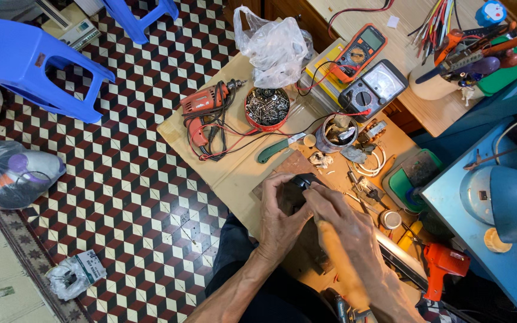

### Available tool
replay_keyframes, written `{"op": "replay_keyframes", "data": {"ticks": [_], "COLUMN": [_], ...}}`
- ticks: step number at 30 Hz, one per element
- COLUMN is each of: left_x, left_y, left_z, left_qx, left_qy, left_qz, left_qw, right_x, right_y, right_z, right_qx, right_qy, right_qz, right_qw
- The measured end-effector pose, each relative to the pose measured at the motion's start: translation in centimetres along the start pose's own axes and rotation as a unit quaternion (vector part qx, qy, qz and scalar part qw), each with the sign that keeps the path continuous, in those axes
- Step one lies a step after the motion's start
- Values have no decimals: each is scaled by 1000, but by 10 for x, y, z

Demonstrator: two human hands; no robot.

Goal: The person disassembles a black induction cooktop on a workbench. They use a power drill to remove screws from the back, then use a flathead screwdriver to pry open the casing. The person removes the front control panel and inspects the device.

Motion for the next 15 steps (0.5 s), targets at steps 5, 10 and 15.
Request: {"op": "replay_keyframes", "data": {"ticks": [5,10,15], "left_x": [5,6,0], "left_y": [0,-11,-12], "left_z": [-1,0,13], "left_qx": [-19,-14,43], "left_qy": [28,30,73], "left_qz": [2,17,49], "left_qw": [999,999,995], "right_x": [10,17,42], "right_y": [0,11,3], "right_z": [-69,-68,-81], "right_qx": [-61,-185,-191], "right_qy": [-290,-245,-273], "right_qz": [48,-17,-38], "right_qw": [954,951,942]}}
Point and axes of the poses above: each hand's wrist, its own x-axis away from the middle knuckle, its own y-axis out of the back of the hand, z = x × y, the point moved 10 cm from there along -x, towards the middle knuckle, and after that the axes turned 2 degrees about z, right-handed, at the moved point
